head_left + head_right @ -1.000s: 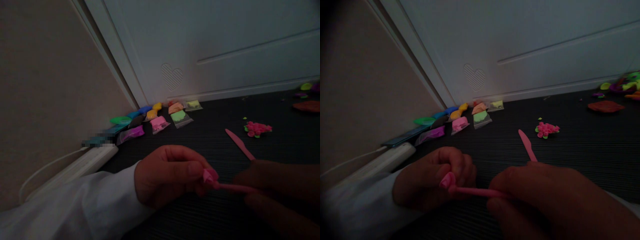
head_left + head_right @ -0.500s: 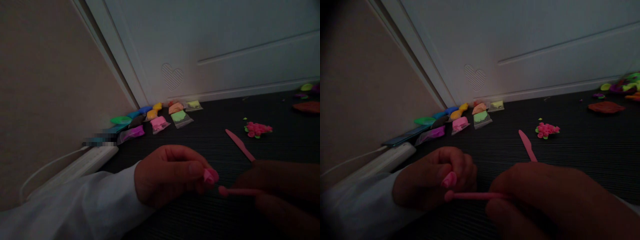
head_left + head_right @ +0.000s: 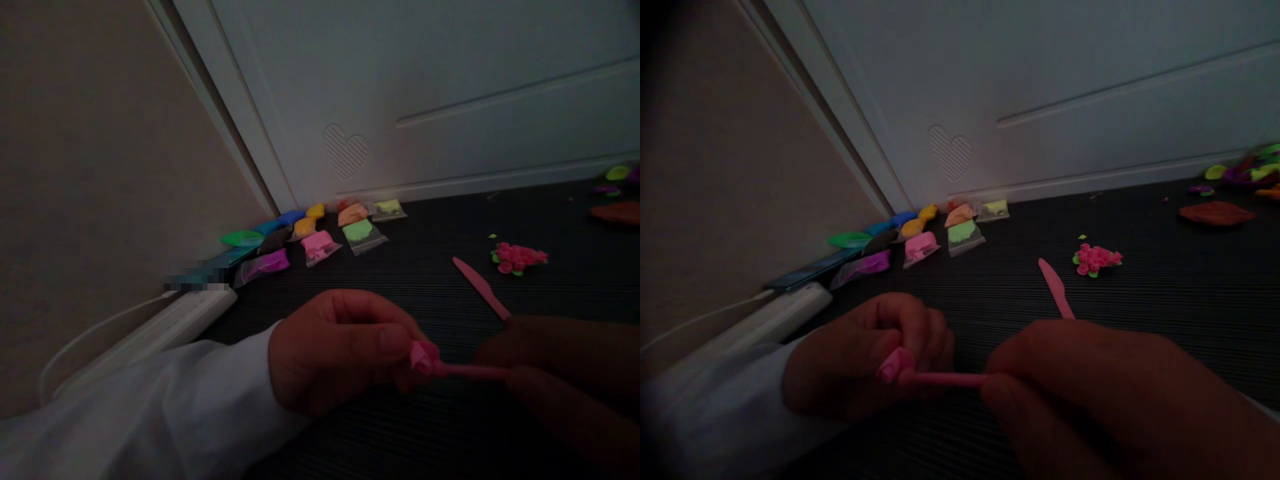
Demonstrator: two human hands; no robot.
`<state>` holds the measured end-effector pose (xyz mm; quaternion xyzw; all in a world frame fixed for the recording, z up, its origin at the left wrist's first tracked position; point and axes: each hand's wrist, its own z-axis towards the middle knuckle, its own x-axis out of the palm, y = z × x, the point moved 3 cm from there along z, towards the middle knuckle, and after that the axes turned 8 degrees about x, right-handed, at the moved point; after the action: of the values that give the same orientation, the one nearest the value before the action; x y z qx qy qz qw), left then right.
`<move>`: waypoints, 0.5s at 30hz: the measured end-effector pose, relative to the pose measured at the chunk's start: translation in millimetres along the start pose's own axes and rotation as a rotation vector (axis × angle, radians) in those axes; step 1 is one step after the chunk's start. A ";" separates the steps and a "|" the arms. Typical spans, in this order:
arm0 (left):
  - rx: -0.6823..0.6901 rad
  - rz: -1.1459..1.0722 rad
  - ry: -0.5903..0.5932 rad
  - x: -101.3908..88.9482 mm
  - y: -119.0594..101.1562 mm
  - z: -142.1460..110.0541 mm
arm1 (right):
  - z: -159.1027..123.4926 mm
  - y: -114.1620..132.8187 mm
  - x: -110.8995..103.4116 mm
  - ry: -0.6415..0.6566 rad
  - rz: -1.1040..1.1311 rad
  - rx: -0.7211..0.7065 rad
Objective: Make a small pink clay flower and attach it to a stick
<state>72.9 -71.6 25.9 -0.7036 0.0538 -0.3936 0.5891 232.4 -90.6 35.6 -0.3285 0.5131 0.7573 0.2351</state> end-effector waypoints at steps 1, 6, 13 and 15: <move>-0.003 0.003 -0.001 -0.1 0.0 0.2 | 0.5 -0.5 -1.0 0.103 0.019 0.030; 0.007 -0.008 0.023 -0.3 0.5 1.1 | 1.7 -7.3 -4.7 0.345 0.101 0.116; 0.002 0.011 0.017 -0.4 1.2 1.0 | 0.2 -5.8 -1.5 0.233 0.064 0.118; -0.002 0.013 0.013 -0.4 1.2 1.0 | -0.5 -11.3 5.2 0.127 0.048 0.083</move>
<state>73.7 -70.9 24.7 -0.7011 0.0628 -0.3943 0.5908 236.9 -86.8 24.6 -0.3535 0.5656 0.7185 0.1973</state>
